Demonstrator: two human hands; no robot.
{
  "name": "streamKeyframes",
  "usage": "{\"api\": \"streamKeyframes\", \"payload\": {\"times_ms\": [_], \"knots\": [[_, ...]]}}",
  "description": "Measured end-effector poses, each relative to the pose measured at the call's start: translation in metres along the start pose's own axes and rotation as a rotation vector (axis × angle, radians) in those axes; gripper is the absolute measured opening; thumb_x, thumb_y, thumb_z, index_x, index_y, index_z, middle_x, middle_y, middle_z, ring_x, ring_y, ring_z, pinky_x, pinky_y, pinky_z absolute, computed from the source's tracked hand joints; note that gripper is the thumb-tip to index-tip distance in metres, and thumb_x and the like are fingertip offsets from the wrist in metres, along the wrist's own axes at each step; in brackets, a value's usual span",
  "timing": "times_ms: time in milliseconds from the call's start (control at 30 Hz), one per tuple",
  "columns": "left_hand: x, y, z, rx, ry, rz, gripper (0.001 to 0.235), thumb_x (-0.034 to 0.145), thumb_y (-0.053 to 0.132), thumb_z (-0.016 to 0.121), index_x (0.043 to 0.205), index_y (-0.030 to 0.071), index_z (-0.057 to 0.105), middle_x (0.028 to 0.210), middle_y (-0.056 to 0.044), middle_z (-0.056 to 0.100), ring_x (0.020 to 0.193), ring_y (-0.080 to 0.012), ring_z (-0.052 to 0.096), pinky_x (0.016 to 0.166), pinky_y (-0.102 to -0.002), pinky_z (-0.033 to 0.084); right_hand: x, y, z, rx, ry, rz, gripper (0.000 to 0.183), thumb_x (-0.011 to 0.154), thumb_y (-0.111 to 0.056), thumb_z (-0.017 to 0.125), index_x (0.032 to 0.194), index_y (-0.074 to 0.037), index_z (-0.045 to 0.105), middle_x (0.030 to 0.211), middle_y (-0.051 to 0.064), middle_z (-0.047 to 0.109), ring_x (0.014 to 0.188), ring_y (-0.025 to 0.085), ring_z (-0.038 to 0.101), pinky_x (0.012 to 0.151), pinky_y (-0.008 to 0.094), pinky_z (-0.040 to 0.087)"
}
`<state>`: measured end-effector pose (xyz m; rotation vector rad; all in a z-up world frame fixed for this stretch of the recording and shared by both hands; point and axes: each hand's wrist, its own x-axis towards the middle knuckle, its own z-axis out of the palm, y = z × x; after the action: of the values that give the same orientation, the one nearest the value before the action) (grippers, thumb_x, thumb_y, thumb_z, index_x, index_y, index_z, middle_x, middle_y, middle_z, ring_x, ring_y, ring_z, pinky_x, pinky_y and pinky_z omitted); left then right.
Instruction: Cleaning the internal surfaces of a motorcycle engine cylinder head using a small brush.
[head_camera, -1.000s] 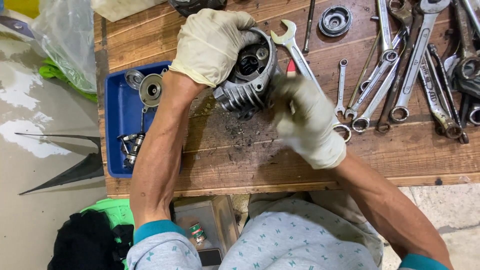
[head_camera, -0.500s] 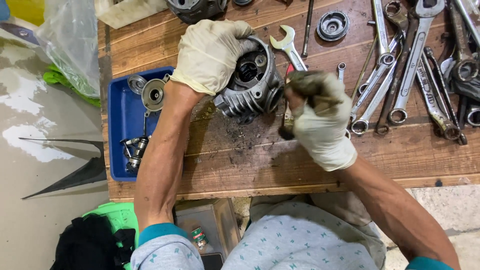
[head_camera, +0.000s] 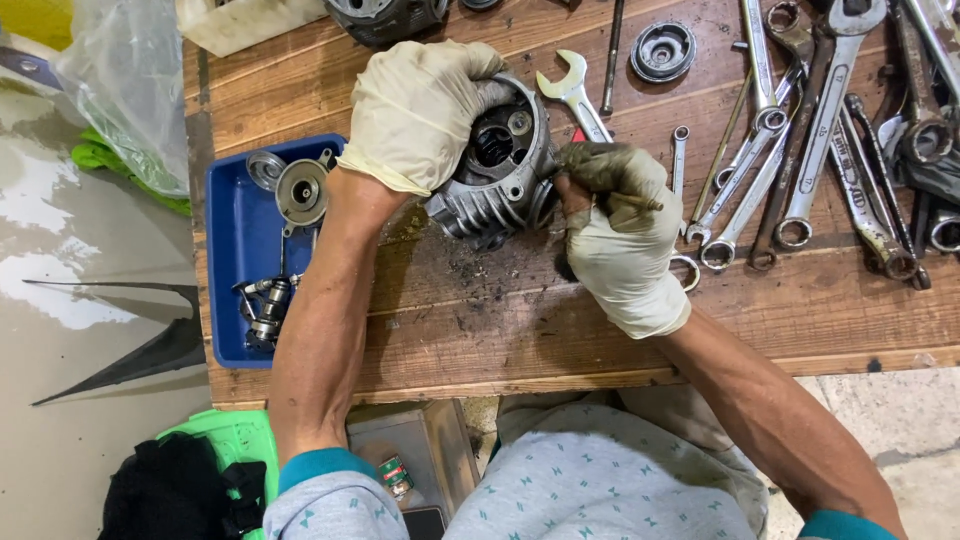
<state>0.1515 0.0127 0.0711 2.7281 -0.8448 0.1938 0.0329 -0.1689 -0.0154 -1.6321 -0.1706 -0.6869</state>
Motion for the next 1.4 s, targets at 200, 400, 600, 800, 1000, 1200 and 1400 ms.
{"api": "streamKeyframes", "payload": {"times_ms": [200, 400, 600, 800, 1000, 1200, 1400], "knots": [[0.000, -0.003, 0.005, 0.115, 0.039, -0.009, 0.028, 0.095, 0.049, 0.075, 0.089, 0.022, 0.075, 0.081, -0.002, 0.076, 0.074, -0.0287, 0.072, 0.057, -0.046, 0.049, 0.003, -0.004, -0.003, -0.062, -0.042, -0.050, 0.015, 0.093, 0.009, 0.078, 0.097, 0.002, 0.066, 0.095, 0.015, 0.068, 0.090, 0.027, 0.067, 0.084, 0.036, 0.052], [-0.003, -0.003, 0.004, 0.129, 0.076, 0.030, 0.030, 0.098, 0.047, 0.073, 0.085, 0.020, 0.070, 0.078, 0.000, 0.073, 0.071, -0.0259, 0.071, 0.056, -0.044, 0.048, 0.009, 0.004, -0.008, 0.008, -0.149, -0.050, 0.017, 0.095, 0.007, 0.076, 0.099, 0.002, 0.061, 0.094, 0.012, 0.065, 0.086, 0.024, 0.064, 0.080, 0.032, 0.053], [-0.006, 0.000, 0.000, 0.094, 0.053, 0.038, 0.027, 0.098, 0.044, 0.075, 0.089, 0.019, 0.072, 0.082, 0.000, 0.076, 0.074, -0.0244, 0.073, 0.058, -0.042, 0.049, 0.014, 0.000, -0.010, -0.064, -0.166, -0.208, 0.014, 0.097, 0.008, 0.073, 0.101, 0.006, 0.060, 0.093, 0.017, 0.065, 0.082, 0.027, 0.063, 0.074, 0.036, 0.056], [-0.004, 0.000, 0.000, 0.025, 0.032, 0.027, 0.022, 0.097, 0.039, 0.075, 0.091, 0.018, 0.073, 0.085, 0.002, 0.078, 0.077, -0.0200, 0.074, 0.062, -0.038, 0.051, 0.016, -0.004, -0.012, -0.103, -0.175, -0.210, 0.014, 0.096, 0.007, 0.074, 0.096, 0.006, 0.060, 0.090, 0.017, 0.065, 0.077, 0.028, 0.063, 0.070, 0.035, 0.056], [-0.003, -0.002, 0.002, 0.057, 0.013, 0.010, 0.024, 0.097, 0.044, 0.073, 0.094, 0.020, 0.076, 0.087, 0.000, 0.078, 0.078, -0.0221, 0.074, 0.060, -0.040, 0.051, 0.014, -0.007, -0.013, -0.050, -0.156, -0.046, 0.015, 0.094, 0.005, 0.075, 0.097, 0.002, 0.061, 0.097, 0.014, 0.066, 0.091, 0.028, 0.065, 0.084, 0.036, 0.051], [-0.003, 0.000, -0.002, 0.093, 0.073, 0.063, 0.030, 0.101, 0.047, 0.065, 0.096, 0.020, 0.077, 0.086, -0.003, 0.078, 0.078, -0.0253, 0.075, 0.059, -0.042, 0.051, 0.017, -0.004, -0.010, 0.153, -0.161, 0.156, 0.014, 0.095, 0.001, 0.073, 0.099, 0.002, 0.060, 0.097, 0.014, 0.067, 0.090, 0.023, 0.068, 0.082, 0.032, 0.057], [0.000, -0.003, 0.001, 0.092, 0.051, 0.072, 0.028, 0.099, 0.044, 0.073, 0.092, 0.017, 0.074, 0.083, -0.002, 0.076, 0.075, -0.0256, 0.073, 0.057, -0.042, 0.049, 0.017, -0.006, -0.012, 0.038, -0.176, 0.014, 0.010, 0.095, 0.001, 0.074, 0.100, 0.003, 0.065, 0.097, 0.013, 0.071, 0.091, 0.025, 0.069, 0.086, 0.033, 0.054]]}}
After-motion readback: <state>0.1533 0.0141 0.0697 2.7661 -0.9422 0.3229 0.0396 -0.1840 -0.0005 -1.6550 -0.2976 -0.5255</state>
